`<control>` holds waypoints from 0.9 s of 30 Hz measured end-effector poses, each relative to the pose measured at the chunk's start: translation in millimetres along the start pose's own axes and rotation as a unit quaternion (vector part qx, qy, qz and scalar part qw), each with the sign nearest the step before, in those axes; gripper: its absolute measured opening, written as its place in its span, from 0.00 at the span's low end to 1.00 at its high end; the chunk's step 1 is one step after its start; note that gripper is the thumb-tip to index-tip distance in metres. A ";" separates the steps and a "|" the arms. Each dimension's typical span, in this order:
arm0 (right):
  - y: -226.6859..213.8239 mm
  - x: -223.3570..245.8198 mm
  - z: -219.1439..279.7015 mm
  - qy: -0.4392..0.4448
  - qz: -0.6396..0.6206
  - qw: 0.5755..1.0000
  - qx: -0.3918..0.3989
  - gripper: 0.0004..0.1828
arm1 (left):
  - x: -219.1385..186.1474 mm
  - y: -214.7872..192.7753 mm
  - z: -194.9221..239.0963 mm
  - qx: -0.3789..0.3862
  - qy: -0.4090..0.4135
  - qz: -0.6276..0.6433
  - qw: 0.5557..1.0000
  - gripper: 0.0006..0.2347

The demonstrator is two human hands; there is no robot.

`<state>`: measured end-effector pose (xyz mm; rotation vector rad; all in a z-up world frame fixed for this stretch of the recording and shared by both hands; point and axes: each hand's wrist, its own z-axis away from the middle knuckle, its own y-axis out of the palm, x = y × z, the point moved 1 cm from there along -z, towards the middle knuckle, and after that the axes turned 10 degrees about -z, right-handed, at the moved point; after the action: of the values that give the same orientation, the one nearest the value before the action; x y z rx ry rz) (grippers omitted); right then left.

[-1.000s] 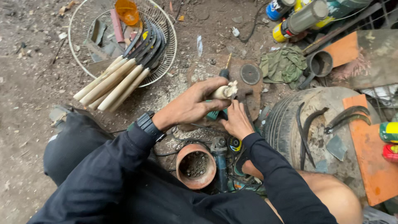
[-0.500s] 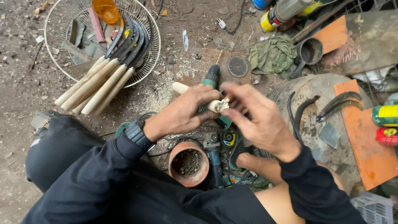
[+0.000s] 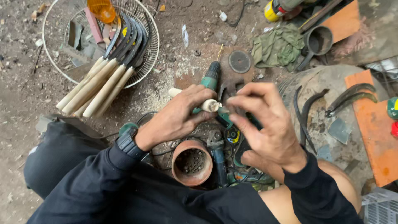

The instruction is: The person drills a hole into a wooden handle, then inserts a curved metal blade into the hole and taps it with a hammer to secure it. The person repeats this process for multiple handles, assembling them into finished tools.

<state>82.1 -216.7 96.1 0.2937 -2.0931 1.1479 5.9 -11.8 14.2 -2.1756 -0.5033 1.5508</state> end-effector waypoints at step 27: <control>-142.0 -300.5 188.0 0.408 0.261 0.870 -0.089 0.09 | 8.7 4.8 17.9 0.137 -0.289 -0.011 0.947 0.08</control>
<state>277.9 -490.8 -83.7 -0.7766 -1.4965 1.0851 -8.1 -9.1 -0.5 -1.4881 -0.4444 2.1050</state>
